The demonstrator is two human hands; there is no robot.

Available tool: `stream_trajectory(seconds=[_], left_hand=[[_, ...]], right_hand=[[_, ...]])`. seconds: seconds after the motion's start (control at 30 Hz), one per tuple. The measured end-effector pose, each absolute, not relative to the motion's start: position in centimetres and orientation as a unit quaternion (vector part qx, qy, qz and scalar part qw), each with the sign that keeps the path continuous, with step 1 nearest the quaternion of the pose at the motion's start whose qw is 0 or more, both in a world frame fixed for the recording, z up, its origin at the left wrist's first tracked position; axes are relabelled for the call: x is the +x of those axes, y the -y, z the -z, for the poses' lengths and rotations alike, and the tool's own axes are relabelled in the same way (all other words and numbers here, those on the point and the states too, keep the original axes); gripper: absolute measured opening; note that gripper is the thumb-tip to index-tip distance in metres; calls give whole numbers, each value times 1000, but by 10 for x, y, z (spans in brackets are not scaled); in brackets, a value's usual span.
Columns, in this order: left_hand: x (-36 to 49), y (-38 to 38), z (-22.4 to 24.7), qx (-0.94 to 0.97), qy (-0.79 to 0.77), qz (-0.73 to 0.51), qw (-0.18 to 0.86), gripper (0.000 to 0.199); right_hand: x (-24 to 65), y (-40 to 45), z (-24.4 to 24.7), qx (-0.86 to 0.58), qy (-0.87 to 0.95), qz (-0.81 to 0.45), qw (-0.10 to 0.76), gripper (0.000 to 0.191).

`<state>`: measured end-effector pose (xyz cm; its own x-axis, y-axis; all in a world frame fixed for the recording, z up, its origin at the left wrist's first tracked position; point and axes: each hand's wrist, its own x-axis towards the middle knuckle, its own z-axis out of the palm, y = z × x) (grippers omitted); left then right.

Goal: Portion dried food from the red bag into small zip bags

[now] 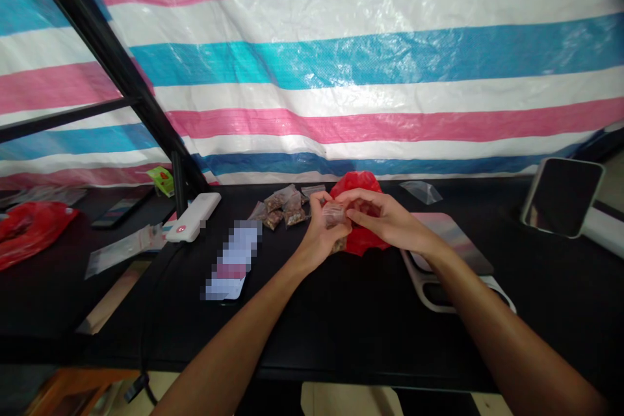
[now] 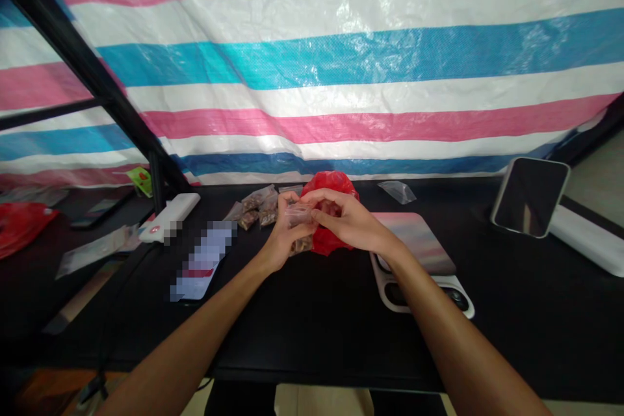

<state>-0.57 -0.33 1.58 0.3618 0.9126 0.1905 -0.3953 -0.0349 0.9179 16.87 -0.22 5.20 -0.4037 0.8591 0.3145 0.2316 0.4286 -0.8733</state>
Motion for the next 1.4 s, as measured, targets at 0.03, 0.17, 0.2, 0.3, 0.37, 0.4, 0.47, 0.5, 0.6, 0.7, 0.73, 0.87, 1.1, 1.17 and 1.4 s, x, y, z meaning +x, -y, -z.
stream_trajectory(seconds=[0.03, 0.17, 0.2, 0.3, 0.37, 0.4, 0.47, 0.5, 0.6, 0.7, 0.73, 0.87, 1.1, 1.17, 1.4], left_hand=[[-5, 3, -14, 503, -255, -506, 653, 58], [-3, -3, -7, 479, -266, -522, 654, 53], [-3, -6, -6, 481, -272, -523, 649, 50], [-4, -17, -4, 506, -292, -519, 624, 43], [-6, -22, -5, 523, -299, -524, 602, 44], [-7, -24, -5, 527, -300, -526, 597, 45], [-8, -25, -5, 525, -298, -528, 597, 46], [-8, -25, -4, 523, -297, -528, 600, 46], [-7, -25, -3, 519, -297, -535, 597, 46], [-6, -26, -1, 521, -290, -540, 594, 45], [-6, -26, 0, 519, -285, -545, 593, 45], [-5, -27, 1, 514, -274, -564, 585, 42], [-4, -24, 0, 512, -264, -551, 604, 41], [-4, -23, 0, 516, -268, -550, 599, 40], [-6, -25, 0, 523, -280, -545, 593, 39]], right_hand=[[168, 2, -48, -364, 738, -392, 411, 27], [161, -2, -34, -350, 694, -410, 477, 20], [161, -4, -32, -355, 680, -408, 494, 19], [162, -9, -26, -377, 663, -375, 527, 17], [163, -10, -24, -376, 676, -351, 528, 18], [164, -10, -24, -374, 684, -342, 525, 19], [164, -10, -23, -376, 691, -329, 522, 27], [164, -9, -23, -378, 691, -324, 523, 32], [162, -9, -21, -383, 693, -316, 524, 42], [162, -10, -19, -393, 700, -302, 515, 39], [162, -10, -18, -394, 702, -297, 513, 37], [162, -9, -17, -404, 709, -281, 506, 42], [160, -7, -19, -402, 713, -277, 504, 42], [160, -7, -19, -402, 711, -269, 510, 40], [158, -6, -20, -401, 705, -264, 522, 37]])
